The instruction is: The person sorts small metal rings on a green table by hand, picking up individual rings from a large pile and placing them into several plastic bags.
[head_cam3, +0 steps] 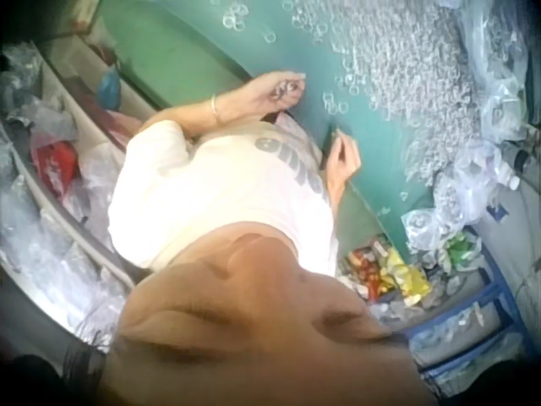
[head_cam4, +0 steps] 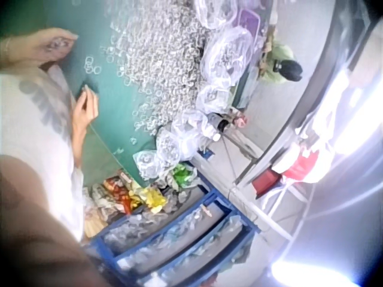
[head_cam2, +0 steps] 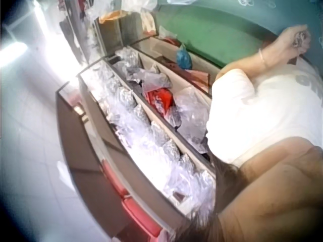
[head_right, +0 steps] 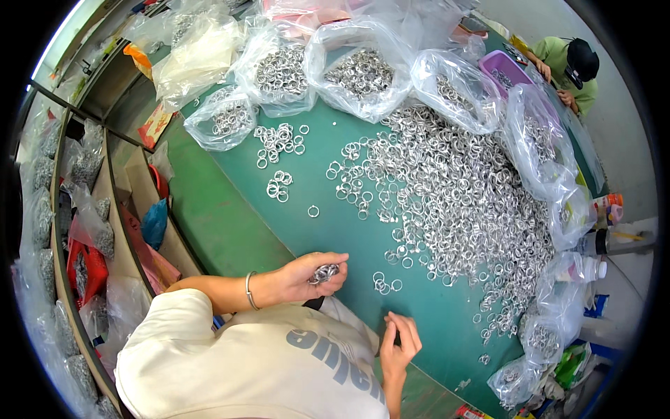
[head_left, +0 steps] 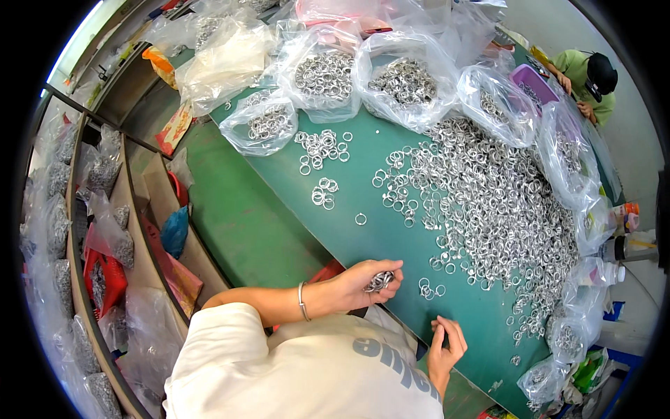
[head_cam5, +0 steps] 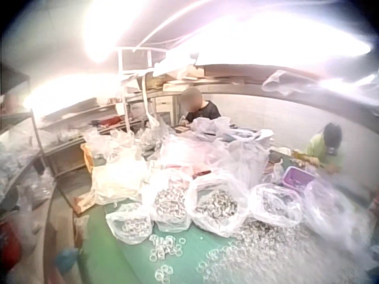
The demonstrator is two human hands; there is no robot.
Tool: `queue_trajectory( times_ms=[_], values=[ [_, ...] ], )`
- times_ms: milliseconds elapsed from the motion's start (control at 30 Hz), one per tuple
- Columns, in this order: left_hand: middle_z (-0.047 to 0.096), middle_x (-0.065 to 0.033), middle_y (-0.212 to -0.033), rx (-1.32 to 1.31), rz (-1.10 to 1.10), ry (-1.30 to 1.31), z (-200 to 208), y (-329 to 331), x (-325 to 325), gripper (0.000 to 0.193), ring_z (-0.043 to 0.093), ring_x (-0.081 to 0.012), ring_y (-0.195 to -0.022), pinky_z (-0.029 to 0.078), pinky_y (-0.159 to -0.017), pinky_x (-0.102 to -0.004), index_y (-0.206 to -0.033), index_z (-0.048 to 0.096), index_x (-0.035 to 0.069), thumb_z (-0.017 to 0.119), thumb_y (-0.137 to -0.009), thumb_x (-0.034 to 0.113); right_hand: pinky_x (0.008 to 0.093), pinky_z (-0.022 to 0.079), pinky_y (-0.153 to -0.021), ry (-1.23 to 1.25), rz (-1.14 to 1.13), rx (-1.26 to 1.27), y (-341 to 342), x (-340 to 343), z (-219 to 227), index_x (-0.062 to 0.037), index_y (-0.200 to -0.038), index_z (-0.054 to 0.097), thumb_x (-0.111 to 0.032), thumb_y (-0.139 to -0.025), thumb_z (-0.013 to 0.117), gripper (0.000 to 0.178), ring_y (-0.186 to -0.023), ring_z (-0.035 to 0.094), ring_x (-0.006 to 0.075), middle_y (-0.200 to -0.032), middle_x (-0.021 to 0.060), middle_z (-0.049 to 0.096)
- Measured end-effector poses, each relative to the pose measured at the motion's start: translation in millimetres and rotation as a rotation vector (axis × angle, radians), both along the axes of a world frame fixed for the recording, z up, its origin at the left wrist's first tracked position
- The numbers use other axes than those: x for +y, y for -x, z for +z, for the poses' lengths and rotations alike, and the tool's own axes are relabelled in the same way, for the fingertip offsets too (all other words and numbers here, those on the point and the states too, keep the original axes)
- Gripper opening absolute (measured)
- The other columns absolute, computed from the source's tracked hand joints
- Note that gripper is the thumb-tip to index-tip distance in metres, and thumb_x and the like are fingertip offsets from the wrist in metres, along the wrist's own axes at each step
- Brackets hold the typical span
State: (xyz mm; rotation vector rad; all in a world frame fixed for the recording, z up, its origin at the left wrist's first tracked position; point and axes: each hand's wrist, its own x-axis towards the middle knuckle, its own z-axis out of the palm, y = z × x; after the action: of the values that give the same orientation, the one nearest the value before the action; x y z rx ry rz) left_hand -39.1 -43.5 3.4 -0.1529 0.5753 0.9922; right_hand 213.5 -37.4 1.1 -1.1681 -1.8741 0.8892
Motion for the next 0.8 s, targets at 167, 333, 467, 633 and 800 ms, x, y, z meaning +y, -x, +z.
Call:
queue_trajectory(
  times_ms=[167, 333, 467, 633, 800],
  values=[
    [0.061, -0.0167, -0.108, -0.04, 0.126, -0.035, 1, -4, 17, 0.034, 0.06, -0.0246, -0.1, 0.05, -0.087, -0.0334, -0.118, 0.055, -0.003, 0.05, -0.096, 0.023, 0.0281, 0.046, -0.056, 0.073, -0.022, -0.047, -12, -1, 5, 0.0055, -0.091, 0.066, 0.009, -0.081, 0.058, 0.014, -0.064, 0.06, 0.0206, -0.074, 0.0131, 0.064],
    [0.041, -0.0261, -0.14, -0.189, 0.187, -0.094, 18, -4, 40, 0.047, 0.041, -0.0341, -0.132, 0.032, -0.112, -0.0451, -0.133, 0.04, -0.01, 0.042, -0.098, 0.022, 0.0287, 0.046, -0.056, 0.096, -0.033, -0.04, -7, 5, 5, 0.0052, -0.091, 0.067, 0.009, -0.081, 0.058, 0.014, -0.063, 0.059, 0.0209, -0.073, 0.0132, 0.064],
    [0.054, -0.0229, -0.126, -0.194, 0.226, -0.039, 17, -4, 47, 0.038, 0.052, -0.032, -0.118, 0.043, -0.102, -0.0421, -0.117, 0.055, -0.007, 0.046, -0.098, 0.025, 0.0304, 0.046, -0.059, 0.065, -0.011, -0.035, 2, 15, 5, 0.0042, -0.092, 0.067, 0.01, -0.08, 0.058, 0.015, -0.064, 0.059, 0.0228, -0.073, 0.0128, 0.064],
    [0.061, -0.0099, -0.081, -0.136, 0.223, 0.062, 12, -4, 54, 0.034, 0.056, -0.0197, -0.075, 0.05, -0.065, -0.0301, -0.095, 0.066, 0.002, 0.049, -0.098, 0.031, 0.0288, 0.045, -0.061, 0.011, 0.047, -0.034, 14, 28, 7, 0.0045, -0.092, 0.065, 0.006, -0.084, 0.058, 0.011, -0.064, 0.057, 0.0206, -0.071, 0.0117, 0.062],
    [0.045, -0.0026, -0.063, -0.165, 0.179, 0.004, 2, -10, 54, 0.033, 0.039, -0.0133, -0.057, 0.033, -0.049, -0.0252, -0.089, 0.066, 0.006, 0.049, -0.098, 0.032, 0.0305, 0.046, -0.063, 0.032, 0.07, -0.058, 16, 31, 7, 0.0044, -0.092, 0.065, 0.007, -0.084, 0.058, 0.011, -0.065, 0.057, 0.0216, -0.07, 0.0122, 0.062]
  ],
)
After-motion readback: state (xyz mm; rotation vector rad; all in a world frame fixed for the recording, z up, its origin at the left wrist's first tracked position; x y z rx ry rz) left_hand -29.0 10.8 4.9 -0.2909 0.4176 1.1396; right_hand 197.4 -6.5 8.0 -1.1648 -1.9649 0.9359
